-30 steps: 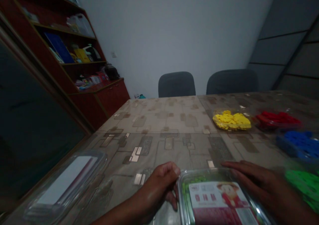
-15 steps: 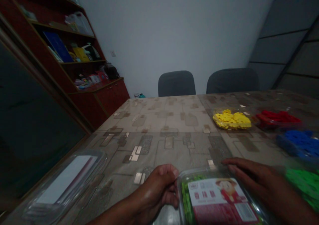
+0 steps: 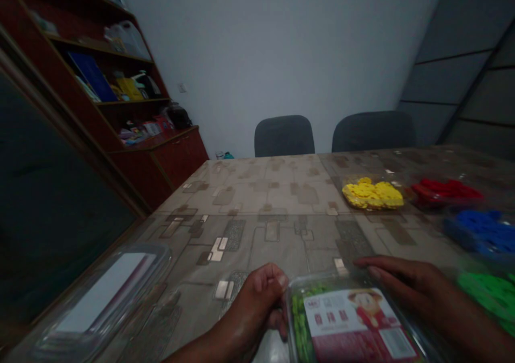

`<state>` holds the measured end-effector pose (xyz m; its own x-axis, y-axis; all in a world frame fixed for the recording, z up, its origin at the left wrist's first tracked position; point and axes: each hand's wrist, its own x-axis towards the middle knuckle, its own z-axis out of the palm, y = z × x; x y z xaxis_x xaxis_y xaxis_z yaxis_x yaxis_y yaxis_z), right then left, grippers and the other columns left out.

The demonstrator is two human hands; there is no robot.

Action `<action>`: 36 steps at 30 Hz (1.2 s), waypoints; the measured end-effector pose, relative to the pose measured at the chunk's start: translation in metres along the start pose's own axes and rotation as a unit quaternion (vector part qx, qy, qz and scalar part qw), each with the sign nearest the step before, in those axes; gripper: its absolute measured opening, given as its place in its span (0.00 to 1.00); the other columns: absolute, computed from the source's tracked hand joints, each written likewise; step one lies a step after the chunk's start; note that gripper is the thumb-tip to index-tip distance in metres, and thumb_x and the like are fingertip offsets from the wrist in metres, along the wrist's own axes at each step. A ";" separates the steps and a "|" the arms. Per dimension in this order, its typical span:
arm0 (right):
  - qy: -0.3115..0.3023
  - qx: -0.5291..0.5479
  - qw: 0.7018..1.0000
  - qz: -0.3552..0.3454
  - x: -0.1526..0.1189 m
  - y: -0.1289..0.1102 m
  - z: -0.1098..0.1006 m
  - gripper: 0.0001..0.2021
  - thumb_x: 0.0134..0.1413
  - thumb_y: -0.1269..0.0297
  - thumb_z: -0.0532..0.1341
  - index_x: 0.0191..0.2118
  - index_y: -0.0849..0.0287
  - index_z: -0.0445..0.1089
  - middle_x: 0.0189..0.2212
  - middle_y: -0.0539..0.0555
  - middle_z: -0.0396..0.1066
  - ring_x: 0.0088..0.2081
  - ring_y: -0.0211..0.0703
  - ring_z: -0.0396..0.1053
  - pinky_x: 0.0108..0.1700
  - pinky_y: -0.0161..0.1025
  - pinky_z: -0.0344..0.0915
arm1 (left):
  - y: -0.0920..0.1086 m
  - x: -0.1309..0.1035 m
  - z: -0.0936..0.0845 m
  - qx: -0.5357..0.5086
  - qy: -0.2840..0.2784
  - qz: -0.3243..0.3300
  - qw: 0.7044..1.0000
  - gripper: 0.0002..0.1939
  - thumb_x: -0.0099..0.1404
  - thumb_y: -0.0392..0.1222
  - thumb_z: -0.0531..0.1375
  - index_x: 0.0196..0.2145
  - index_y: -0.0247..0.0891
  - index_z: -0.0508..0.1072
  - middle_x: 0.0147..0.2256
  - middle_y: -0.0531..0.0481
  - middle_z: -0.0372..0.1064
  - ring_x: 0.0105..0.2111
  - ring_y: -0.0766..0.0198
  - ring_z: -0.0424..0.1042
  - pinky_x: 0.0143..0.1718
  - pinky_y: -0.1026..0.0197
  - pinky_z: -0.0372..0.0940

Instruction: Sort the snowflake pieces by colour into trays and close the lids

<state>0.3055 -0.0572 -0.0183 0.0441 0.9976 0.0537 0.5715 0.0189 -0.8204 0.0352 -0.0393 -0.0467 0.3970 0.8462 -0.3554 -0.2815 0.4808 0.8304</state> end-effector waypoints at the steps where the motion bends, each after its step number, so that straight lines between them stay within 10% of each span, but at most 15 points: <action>1: -0.008 0.017 1.000 0.008 0.000 0.001 0.000 0.16 0.48 0.49 0.61 0.34 0.51 0.82 0.34 0.56 0.81 0.35 0.55 0.79 0.37 0.43 0.76 | -0.001 0.000 0.000 0.001 0.002 0.001 1.000 0.16 0.58 0.47 0.67 0.25 0.35 0.66 0.19 0.56 0.66 0.16 0.72 0.64 0.14 0.73 0.60; 36: -0.075 0.187 0.970 0.135 -0.003 -0.007 0.009 0.21 0.48 0.44 0.64 0.33 0.58 0.79 0.31 0.56 0.79 0.30 0.49 0.75 0.30 0.40 0.70 | -0.010 -0.010 0.002 0.067 0.010 0.017 0.998 0.22 0.58 0.59 0.65 0.29 0.38 0.65 0.16 0.59 0.65 0.09 0.75 0.59 0.10 0.74 0.54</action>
<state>0.2938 -0.0602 -0.0174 0.0153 0.9678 -0.2513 0.2168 -0.2485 -0.9440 0.0357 -0.0528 -0.0506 0.3705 0.8670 -0.3332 -0.1752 0.4175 0.8916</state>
